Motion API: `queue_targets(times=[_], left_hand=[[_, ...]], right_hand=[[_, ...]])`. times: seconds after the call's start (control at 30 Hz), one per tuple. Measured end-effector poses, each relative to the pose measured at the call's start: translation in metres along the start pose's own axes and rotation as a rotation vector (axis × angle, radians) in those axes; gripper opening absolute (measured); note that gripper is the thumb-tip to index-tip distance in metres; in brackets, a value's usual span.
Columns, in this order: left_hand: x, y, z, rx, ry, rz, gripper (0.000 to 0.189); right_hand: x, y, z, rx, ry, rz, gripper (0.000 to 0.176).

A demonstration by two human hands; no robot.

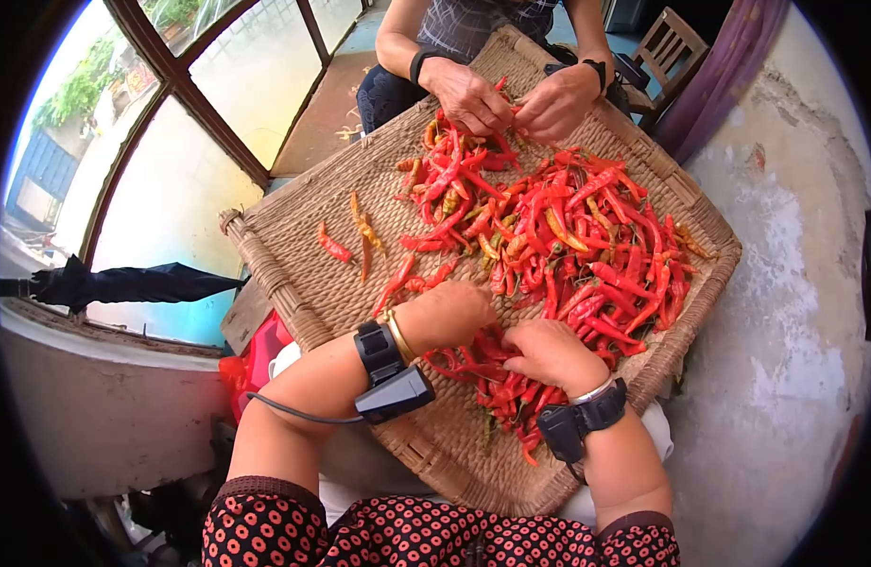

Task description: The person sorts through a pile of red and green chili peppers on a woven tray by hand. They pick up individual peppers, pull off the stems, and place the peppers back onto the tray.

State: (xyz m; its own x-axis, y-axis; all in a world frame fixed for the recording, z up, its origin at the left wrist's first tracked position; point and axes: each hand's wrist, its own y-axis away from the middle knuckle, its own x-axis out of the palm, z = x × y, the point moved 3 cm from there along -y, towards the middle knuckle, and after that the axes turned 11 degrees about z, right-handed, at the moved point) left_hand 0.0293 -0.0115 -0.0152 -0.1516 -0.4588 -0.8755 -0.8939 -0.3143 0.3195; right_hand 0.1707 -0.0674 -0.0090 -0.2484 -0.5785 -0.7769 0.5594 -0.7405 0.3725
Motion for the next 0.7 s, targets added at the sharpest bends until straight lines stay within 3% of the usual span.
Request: queue_targets(times=[0.07, 0.2, 0.3, 0.37, 0.53, 0.6, 0.67, 0.7], left_hand=[[0.001, 0.001, 0.001, -0.089, -0.078, 0.040, 0.018], [-0.001, 0.004, 0.006, 0.006, -0.100, -0.026, 0.017], [-0.024, 0.011, 0.003, 0.188, 0.023, -0.113, 0.016], [-0.040, 0.019, 0.006, -0.030, 0.412, -0.042, 0.016], [-0.053, 0.029, 0.022, -0.008, 0.533, -0.122, 0.015], [-0.060, 0.034, 0.033, -0.143, 0.655, -0.265, 0.015], [-0.056, 0.029, 0.046, -0.166, 0.762, -0.337, 0.016], [-0.059, 0.027, 0.049, -0.201, 0.967, -0.539, 0.018]], right_hand=[[0.000, 0.001, 0.002, 0.023, 0.037, 0.072, 0.023], [0.002, -0.001, 0.000, 0.044, 0.068, 0.087, 0.020], [-0.007, 0.001, -0.007, 0.001, 0.007, -0.043, 0.018], [-0.024, 0.006, -0.014, 0.064, -0.218, -0.277, 0.015], [-0.044, 0.022, -0.015, 0.118, -0.287, -0.511, 0.012], [-0.054, 0.033, -0.012, 0.174, -0.190, -0.845, 0.011], [-0.058, 0.043, -0.019, 0.210, -0.135, -0.913, 0.015], [-0.062, 0.049, -0.019, 0.331, -0.002, -0.851, 0.019]])
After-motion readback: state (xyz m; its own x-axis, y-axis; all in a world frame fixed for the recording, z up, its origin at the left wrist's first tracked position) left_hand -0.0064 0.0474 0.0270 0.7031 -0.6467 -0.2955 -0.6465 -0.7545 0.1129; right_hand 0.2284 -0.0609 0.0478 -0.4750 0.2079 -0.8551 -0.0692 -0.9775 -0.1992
